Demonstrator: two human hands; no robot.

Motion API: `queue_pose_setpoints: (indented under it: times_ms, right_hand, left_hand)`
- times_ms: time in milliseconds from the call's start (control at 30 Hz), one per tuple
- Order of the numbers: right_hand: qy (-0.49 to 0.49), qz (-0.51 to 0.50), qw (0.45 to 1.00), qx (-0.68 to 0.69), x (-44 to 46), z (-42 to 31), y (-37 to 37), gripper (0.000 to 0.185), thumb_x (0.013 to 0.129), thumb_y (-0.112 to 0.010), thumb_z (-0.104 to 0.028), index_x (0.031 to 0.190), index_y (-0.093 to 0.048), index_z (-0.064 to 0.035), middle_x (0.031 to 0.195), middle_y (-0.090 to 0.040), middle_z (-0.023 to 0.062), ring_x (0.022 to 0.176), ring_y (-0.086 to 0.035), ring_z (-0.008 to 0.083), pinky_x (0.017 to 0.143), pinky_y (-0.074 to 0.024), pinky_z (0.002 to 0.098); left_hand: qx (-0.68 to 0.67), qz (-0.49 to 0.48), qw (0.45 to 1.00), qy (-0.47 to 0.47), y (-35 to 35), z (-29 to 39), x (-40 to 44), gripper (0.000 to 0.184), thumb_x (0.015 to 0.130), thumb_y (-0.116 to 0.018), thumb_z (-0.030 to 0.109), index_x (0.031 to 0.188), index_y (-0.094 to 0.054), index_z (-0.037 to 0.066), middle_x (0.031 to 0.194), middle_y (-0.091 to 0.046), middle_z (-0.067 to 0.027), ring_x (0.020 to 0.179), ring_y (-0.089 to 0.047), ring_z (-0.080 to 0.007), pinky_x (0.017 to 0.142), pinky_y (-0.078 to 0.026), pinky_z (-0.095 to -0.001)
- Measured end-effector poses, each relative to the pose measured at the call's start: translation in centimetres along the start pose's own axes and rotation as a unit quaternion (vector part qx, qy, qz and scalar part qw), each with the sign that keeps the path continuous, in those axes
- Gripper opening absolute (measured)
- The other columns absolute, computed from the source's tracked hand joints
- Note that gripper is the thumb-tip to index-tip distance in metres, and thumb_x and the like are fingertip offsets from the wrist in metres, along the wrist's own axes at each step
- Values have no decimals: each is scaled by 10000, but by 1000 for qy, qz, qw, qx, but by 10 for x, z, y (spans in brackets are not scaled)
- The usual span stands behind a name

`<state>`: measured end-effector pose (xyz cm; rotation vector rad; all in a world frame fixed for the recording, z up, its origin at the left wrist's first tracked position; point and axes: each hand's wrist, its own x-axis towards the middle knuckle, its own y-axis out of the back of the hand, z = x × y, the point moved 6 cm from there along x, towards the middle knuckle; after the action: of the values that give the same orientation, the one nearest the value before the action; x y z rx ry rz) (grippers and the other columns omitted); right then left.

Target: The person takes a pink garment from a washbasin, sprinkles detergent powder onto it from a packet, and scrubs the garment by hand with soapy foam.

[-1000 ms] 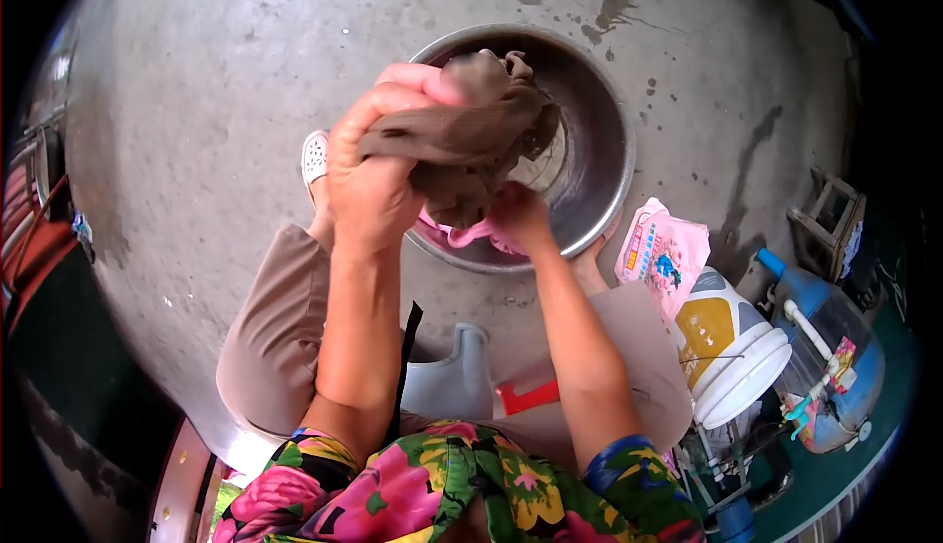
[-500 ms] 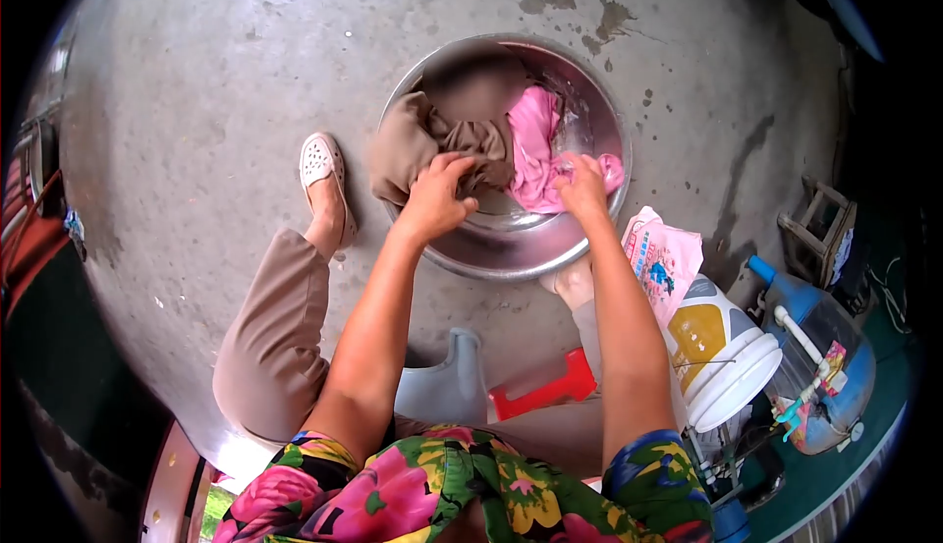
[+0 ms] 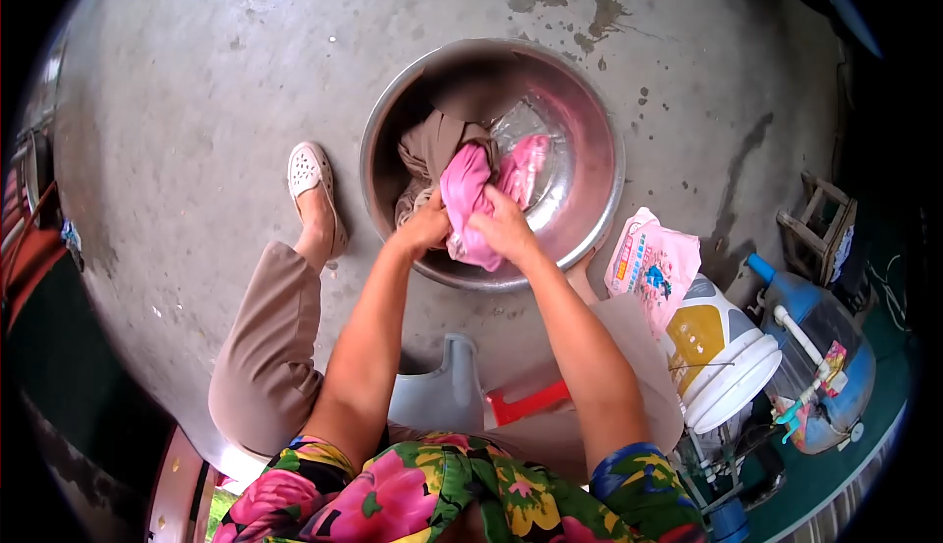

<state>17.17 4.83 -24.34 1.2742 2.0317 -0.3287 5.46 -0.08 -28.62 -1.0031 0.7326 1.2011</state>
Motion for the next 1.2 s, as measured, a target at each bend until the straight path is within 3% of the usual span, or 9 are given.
queue_pose_setpoints:
  times_ms: [100, 167, 300, 533, 700, 767, 867, 967, 1200]
  right_hand:
    - [53, -36, 998, 10, -23, -14, 10, 307, 651, -540, -40, 949, -533, 31, 868, -574, 98, 815, -539, 155, 738, -427, 271]
    - [233, -82, 969, 10, -39, -55, 25, 307, 656, -552, -32, 959, -541, 14, 887, -569, 152, 807, -560, 220, 735, -436, 293]
    - [135, -34, 982, 126, -30, -61, 65, 332, 669, -507, 34, 997, -563, 30, 931, -594, 83, 857, -555, 137, 735, -439, 241]
    - [25, 397, 900, -177, 40, 56, 122, 547, 699, -605, -179, 1189, -417, -25, 1092, -483, 224, 992, -487, 355, 884, -384, 369]
    - [-16, 312, 943, -112, 65, 73, 72, 539, 687, -587, -126, 1183, -415, -5, 1133, -467, 207, 973, -520, 267, 826, -418, 321]
    - [-74, 224, 970, 68, 62, 77, 58, 554, 665, -594, -135, 1168, -423, 21, 1098, -492, 220, 993, -504, 284, 858, -399, 346]
    - [0, 92, 950, 299, -4, -41, 30, 448, 642, -516, 0, 1089, -493, -2, 967, -562, 84, 825, -551, 140, 721, -446, 243]
    - [157, 1, 980, 121, -53, -81, 24, 332, 615, -532, 0, 947, -550, -1, 884, -545, 73, 847, -533, 180, 770, -429, 287]
    - [202, 135, 964, -108, -29, -19, 93, 244, 636, -524, 40, 851, -613, -32, 988, -540, 98, 968, -509, 230, 862, -384, 295]
  left_hand:
    - [284, -31, 958, 3, 20, 28, -8, 147, 714, -534, 110, 793, -606, 9, 556, -573, -89, 484, -559, -212, 486, -455, -328]
    - [377, 157, 889, -209, 32, 86, -23, 204, 733, -541, 124, 897, -593, 15, 733, -609, -142, 632, -594, -262, 599, -473, -341]
    - [273, 245, 808, -461, 16, 135, -28, 330, 799, -515, 183, 1109, -513, 70, 1126, -455, -192, 1041, -438, -353, 899, -350, -375]
    - [469, 308, 807, -183, 7, 51, -5, 491, 755, -572, 315, 1182, -433, 117, 1101, -508, -137, 1032, -470, -303, 844, -388, -394]
    - [462, 245, 846, -106, 7, 61, -7, 255, 749, -595, 255, 906, -596, 54, 805, -609, -144, 734, -572, -334, 709, -444, -408]
    - [274, 340, 843, -315, -2, 90, -19, 254, 795, -558, 262, 869, -597, 21, 857, -600, -138, 745, -589, -249, 675, -460, -326]
    - [-233, 128, 960, -91, 0, 63, 23, 519, 830, -472, 420, 1082, -486, -34, 1016, -569, -145, 894, -570, -216, 804, -443, -337]
    - [-586, -226, 778, 6, -29, 95, -8, 517, 845, -418, 441, 1114, -476, 3, 1064, -544, -151, 942, -545, -254, 849, -426, -358]
    - [-437, -102, 867, -214, 8, 91, -5, 337, 720, -458, 1, 1050, -524, 10, 960, -574, -97, 901, -538, -189, 820, -425, -305]
